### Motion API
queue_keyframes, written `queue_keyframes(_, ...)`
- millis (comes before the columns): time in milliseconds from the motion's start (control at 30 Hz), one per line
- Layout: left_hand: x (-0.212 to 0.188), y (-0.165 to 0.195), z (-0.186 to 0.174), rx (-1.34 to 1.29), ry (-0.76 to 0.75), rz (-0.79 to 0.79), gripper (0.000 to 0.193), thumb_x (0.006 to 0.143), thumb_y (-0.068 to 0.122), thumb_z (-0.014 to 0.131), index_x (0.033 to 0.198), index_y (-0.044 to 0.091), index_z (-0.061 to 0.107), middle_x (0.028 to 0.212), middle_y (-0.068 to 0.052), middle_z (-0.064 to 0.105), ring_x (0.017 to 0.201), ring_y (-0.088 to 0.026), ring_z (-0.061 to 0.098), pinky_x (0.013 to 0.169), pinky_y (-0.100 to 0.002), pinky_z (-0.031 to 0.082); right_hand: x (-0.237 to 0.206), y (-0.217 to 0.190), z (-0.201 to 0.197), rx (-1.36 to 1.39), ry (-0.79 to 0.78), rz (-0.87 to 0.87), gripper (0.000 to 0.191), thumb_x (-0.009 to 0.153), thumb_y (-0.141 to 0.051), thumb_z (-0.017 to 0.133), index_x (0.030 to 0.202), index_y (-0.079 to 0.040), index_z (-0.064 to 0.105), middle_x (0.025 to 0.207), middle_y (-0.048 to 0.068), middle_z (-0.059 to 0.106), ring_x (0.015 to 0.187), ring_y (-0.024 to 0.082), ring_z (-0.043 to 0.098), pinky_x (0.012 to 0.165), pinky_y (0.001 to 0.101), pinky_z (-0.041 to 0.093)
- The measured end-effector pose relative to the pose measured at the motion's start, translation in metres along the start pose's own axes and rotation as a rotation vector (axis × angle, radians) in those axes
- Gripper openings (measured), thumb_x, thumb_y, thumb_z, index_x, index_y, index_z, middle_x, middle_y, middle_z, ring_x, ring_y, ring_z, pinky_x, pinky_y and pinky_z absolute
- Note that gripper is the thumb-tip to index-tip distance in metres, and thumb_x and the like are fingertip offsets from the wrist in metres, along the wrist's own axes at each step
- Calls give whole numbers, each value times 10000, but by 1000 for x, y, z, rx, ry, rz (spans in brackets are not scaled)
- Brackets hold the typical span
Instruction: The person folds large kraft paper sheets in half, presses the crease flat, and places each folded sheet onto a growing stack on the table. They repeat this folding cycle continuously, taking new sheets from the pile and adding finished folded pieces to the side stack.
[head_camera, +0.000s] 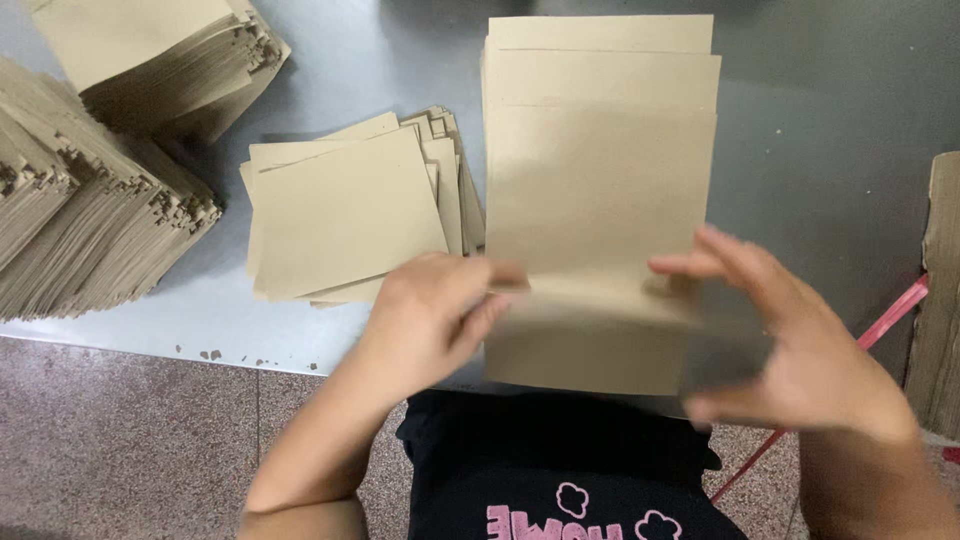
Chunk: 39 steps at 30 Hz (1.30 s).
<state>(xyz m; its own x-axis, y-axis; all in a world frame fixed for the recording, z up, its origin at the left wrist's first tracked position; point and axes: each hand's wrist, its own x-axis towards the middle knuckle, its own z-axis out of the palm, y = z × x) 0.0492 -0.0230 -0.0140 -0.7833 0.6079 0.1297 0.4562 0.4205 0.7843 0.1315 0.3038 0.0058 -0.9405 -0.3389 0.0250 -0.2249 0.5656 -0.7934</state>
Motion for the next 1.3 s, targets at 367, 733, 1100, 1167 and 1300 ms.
queue_keyframes(367,38,-9,15,130,232,-108,291,965,228,737,1246,154,718,874,-76,757,713,-234,734,641,-361,569,27,9,47,-217,455,369,855,990,-129,741,1680,-13,251,781,27,621,703,112,639,661,250,505)
queue_keyframes(733,40,-2,9,258,111,-194,265,915,288,750,1147,166,784,844,-49,760,683,-237,707,602,-375,544,41,-6,37,-580,330,244,652,903,-176,787,1506,-79,557,855,46,653,852,216,622,893,420,453)
queue_keyframes(1100,25,7,5,511,68,-98,691,788,559,764,1316,123,672,824,-79,630,732,-277,648,598,-408,511,28,-17,59,-709,108,-252,372,875,-404,806,1176,-185,790,1138,-14,696,1053,217,597,938,426,418)
queue_keyframes(1167,26,5,-3,524,44,-92,717,780,547,747,1349,119,660,857,-82,638,773,-282,647,641,-411,516,13,-7,41,-694,153,-187,322,872,-371,804,1161,-229,791,1127,-20,695,1058,223,605,954,430,413)
queue_keyframes(1300,21,1,-13,589,104,233,558,815,346,714,1334,158,634,1122,-84,692,1042,-266,669,869,-405,532,-11,-4,23,-758,160,-61,445,776,-433,796,1148,-189,776,1067,21,674,1011,250,602,938,448,400)
